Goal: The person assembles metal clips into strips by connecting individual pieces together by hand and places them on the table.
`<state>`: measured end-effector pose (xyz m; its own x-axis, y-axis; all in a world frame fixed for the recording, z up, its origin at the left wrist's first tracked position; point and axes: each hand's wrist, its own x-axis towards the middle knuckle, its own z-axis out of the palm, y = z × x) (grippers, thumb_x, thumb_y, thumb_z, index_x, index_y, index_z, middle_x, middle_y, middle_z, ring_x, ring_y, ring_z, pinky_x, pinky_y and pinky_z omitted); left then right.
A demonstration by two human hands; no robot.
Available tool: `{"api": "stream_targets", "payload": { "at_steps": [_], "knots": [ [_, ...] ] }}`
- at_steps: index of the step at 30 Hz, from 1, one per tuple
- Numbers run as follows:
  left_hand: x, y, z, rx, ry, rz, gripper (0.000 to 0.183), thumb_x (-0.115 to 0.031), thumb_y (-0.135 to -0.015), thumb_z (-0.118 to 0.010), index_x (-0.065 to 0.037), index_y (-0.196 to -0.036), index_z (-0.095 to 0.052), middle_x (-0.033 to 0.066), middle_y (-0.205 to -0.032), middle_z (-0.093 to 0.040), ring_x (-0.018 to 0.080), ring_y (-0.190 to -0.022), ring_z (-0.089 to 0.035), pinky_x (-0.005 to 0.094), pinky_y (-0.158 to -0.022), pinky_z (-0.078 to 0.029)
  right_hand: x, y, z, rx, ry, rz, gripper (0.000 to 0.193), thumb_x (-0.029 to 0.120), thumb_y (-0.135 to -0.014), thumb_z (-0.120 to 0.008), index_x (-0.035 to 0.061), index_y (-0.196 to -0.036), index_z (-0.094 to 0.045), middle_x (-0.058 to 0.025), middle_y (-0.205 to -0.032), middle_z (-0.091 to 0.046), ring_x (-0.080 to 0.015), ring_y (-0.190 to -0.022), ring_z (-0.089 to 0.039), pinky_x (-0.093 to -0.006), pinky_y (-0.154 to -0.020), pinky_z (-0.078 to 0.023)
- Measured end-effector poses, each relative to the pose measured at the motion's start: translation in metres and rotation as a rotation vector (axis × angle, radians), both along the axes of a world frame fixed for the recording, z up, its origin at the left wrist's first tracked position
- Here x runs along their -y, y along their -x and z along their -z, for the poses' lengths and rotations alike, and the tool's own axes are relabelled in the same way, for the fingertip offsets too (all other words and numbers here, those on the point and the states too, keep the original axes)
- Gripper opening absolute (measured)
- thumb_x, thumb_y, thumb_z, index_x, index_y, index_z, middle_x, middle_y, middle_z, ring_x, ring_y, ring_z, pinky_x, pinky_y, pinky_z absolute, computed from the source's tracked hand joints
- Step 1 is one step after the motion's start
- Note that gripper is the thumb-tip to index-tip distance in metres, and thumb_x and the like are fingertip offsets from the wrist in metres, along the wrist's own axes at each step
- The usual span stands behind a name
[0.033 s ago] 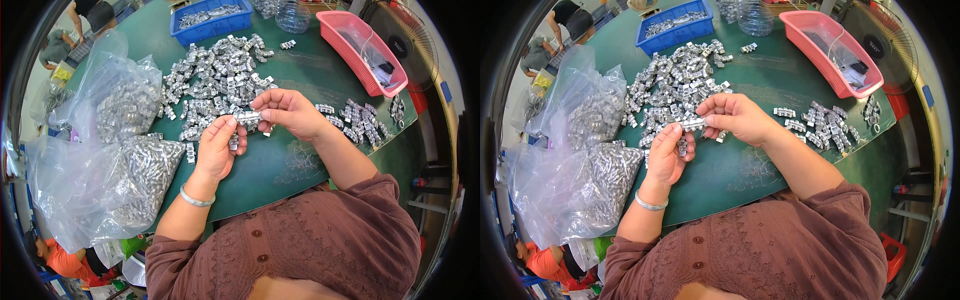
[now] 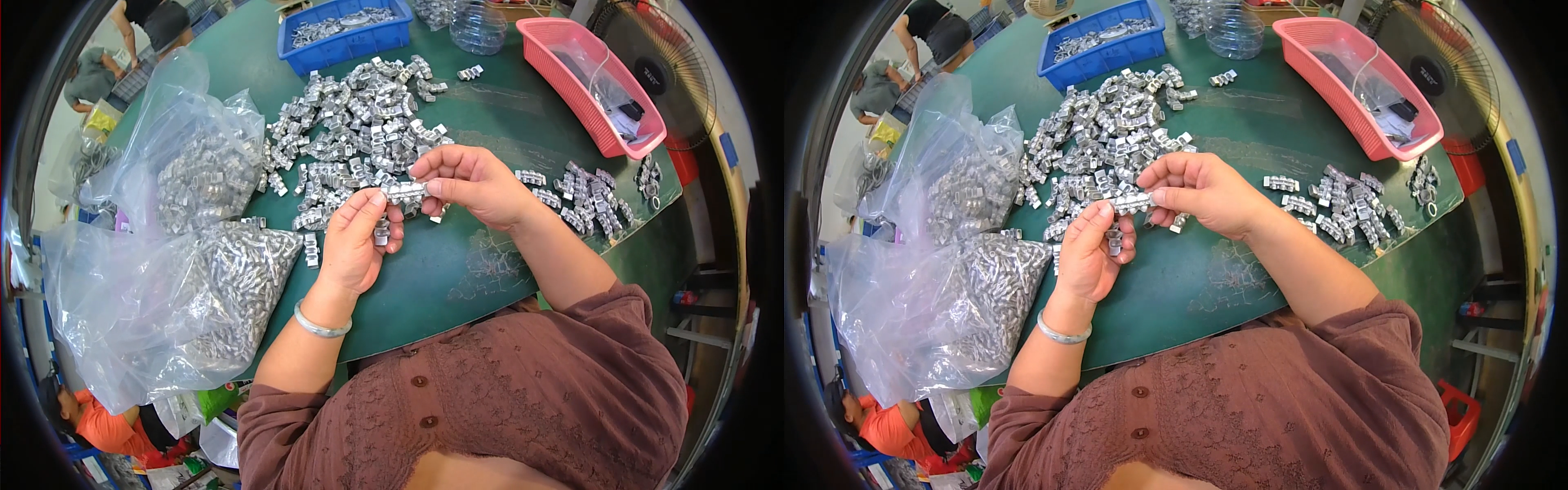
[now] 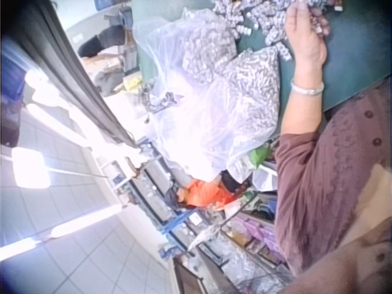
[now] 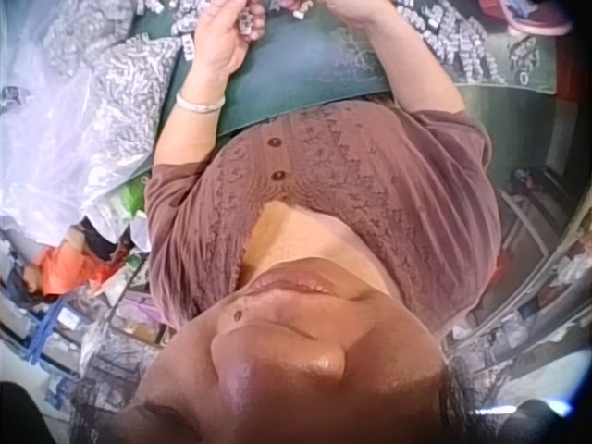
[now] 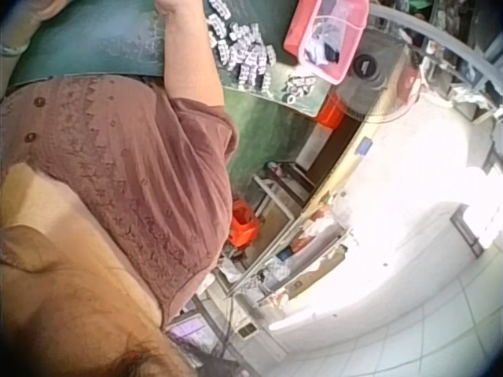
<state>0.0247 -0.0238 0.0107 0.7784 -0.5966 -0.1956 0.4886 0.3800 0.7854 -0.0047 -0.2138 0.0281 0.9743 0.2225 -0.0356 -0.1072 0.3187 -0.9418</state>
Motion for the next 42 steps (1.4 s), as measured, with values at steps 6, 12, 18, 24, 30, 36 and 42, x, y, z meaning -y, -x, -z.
{"api": "stream_targets", "payload": {
  "at_steps": [6, 12, 18, 24, 30, 36, 42],
  "knots": [
    [0.000, -0.002, -0.001, 0.007, 0.018, -0.012, 0.015, -0.019, -0.088, -0.044, -0.006, -0.090, -0.052, 0.0046, -0.073, -0.054, 0.0127, -0.059, -0.050, 0.0217, -0.047, -0.036, 0.000, -0.002, -0.003, -0.006, 0.051, 0.011, 0.015, 0.003, -0.080, -0.052, 0.0001, -0.094, -0.054, -0.0035, -0.076, -0.057, -0.0101, -0.066, -0.056, -0.0223, -0.062, -0.046],
    [0.000, 0.000, 0.001, 0.003, 0.062, -0.019, 0.016, -0.020, -0.087, -0.045, -0.006, -0.092, -0.052, 0.0049, -0.075, -0.055, 0.0127, -0.061, -0.051, 0.0220, -0.048, -0.037, -0.006, 0.001, -0.001, 0.113, 0.110, 0.088, 0.015, 0.001, -0.079, -0.053, -0.0005, -0.094, -0.054, -0.0039, -0.077, -0.058, -0.0109, -0.069, -0.056, -0.0228, -0.063, -0.046],
    [0.003, -0.003, 0.003, 0.032, 0.050, -0.060, 0.020, -0.014, -0.087, -0.046, -0.006, -0.105, -0.050, 0.0050, -0.089, -0.057, 0.0133, -0.072, -0.055, 0.0237, -0.056, -0.045, -0.011, 0.004, -0.004, 0.674, 0.603, 0.225, 0.017, -0.003, -0.070, -0.060, 0.0016, -0.087, -0.057, -0.0046, -0.079, -0.058, -0.0127, -0.073, -0.055, -0.0243, -0.064, -0.044],
    [0.000, -0.003, 0.006, 0.047, 0.178, -0.025, 0.030, -0.010, -0.087, -0.044, -0.006, -0.117, -0.044, 0.0062, -0.103, -0.055, 0.0162, -0.087, -0.056, 0.0296, -0.071, -0.049, -0.004, 0.001, -0.006, 0.661, 0.600, 0.271, 0.020, -0.004, -0.071, -0.056, 0.0031, -0.090, -0.057, -0.0074, -0.079, -0.057, -0.0179, -0.073, -0.055, -0.0275, -0.065, -0.044],
    [0.003, -0.002, 0.003, 0.097, 0.265, 0.016, 0.033, -0.009, -0.087, -0.042, -0.006, -0.120, -0.041, 0.0086, -0.109, -0.052, 0.0224, -0.095, -0.054, 0.0367, -0.079, -0.048, 0.010, -0.014, 0.013, 0.709, 1.161, 0.614, 0.027, -0.005, -0.068, -0.052, 0.0049, -0.093, -0.056, -0.0097, -0.094, -0.054, -0.0294, -0.091, -0.048, -0.0359, -0.077, -0.039],
    [0.001, -0.007, -0.001, 0.022, 0.256, 0.068, 0.029, -0.010, -0.088, -0.039, -0.004, -0.116, -0.043, 0.0107, -0.101, -0.053, 0.0237, -0.093, -0.055, 0.0394, -0.079, -0.048, 0.014, -0.024, 0.021, 0.563, 1.312, 0.479, 0.036, 0.000, -0.066, -0.056, 0.0059, -0.102, -0.054, -0.0079, -0.097, -0.053, -0.0288, -0.096, -0.044, -0.0390, -0.079, -0.036],
    [-0.001, -0.006, 0.005, -0.059, 0.168, 0.015, 0.028, -0.008, -0.082, -0.051, -0.007, -0.109, -0.049, 0.0072, -0.091, -0.055, 0.0165, -0.075, -0.055, 0.0271, -0.061, -0.046, 0.013, -0.019, 0.015, 0.556, 1.272, 0.518, 0.016, 0.007, -0.066, -0.060, 0.0044, -0.082, -0.056, -0.0100, -0.080, -0.053, -0.0295, -0.080, -0.049, -0.0369, -0.070, -0.040]
  ]
}}
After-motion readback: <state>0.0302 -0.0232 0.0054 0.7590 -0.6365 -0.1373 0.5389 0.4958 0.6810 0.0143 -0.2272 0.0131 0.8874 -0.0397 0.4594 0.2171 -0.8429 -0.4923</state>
